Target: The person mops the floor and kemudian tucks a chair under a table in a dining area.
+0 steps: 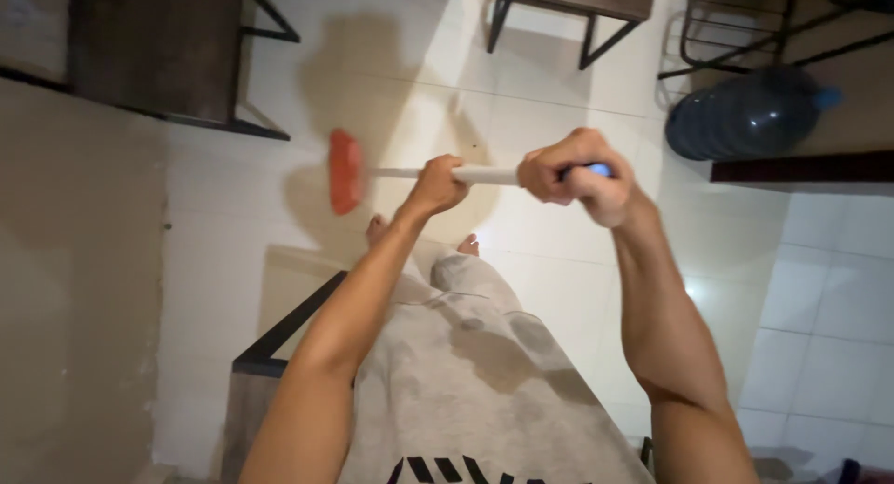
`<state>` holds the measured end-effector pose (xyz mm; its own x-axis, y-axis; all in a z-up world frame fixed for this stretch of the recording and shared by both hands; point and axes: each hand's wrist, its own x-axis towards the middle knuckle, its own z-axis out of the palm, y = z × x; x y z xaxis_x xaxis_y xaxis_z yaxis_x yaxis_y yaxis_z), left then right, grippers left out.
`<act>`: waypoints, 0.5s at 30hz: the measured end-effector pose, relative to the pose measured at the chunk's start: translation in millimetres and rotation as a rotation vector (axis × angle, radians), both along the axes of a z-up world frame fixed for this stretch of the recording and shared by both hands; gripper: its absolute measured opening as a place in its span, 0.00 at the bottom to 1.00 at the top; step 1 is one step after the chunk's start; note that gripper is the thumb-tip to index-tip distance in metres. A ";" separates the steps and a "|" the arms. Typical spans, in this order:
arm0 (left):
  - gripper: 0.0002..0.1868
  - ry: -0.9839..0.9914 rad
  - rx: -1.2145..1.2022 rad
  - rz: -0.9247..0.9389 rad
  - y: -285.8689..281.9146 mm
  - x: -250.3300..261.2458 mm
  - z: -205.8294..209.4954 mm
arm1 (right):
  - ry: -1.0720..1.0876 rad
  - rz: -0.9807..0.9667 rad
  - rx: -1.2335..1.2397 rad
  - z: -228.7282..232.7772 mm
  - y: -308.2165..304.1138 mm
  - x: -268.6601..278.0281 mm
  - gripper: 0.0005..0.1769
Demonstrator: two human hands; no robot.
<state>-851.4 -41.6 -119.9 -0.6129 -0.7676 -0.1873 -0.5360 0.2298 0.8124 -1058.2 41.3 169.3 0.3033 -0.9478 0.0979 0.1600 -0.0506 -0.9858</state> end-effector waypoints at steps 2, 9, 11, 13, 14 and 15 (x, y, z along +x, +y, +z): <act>0.08 0.049 0.061 -0.042 13.0 -43.6 28.4 | -0.003 -0.064 0.025 17.3 22.5 -29.8 0.08; 0.13 0.143 0.234 -0.325 77.9 -165.7 82.7 | 0.076 -0.338 0.117 66.8 107.6 -102.1 0.05; 0.13 0.089 0.244 -0.407 88.8 -183.3 109.9 | 0.100 -0.323 0.076 74.5 128.6 -118.5 0.05; 0.14 0.034 0.256 -0.488 93.8 -190.7 140.6 | 0.125 -0.306 0.043 92.9 143.3 -124.3 0.07; 0.14 0.004 0.238 -0.531 94.7 -191.4 158.2 | 0.165 -0.320 0.001 108.0 148.5 -124.3 0.07; 0.15 -0.026 0.218 -0.573 94.9 -191.9 176.2 | 0.206 -0.332 -0.039 123.6 153.0 -124.0 0.07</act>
<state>-1043.3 53.3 56.3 -0.9102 -0.2592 -0.3231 -0.3962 0.3171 0.8617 -1182.2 194.4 292.9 -0.0025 -0.9945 0.1052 -0.0727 -0.1047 -0.9918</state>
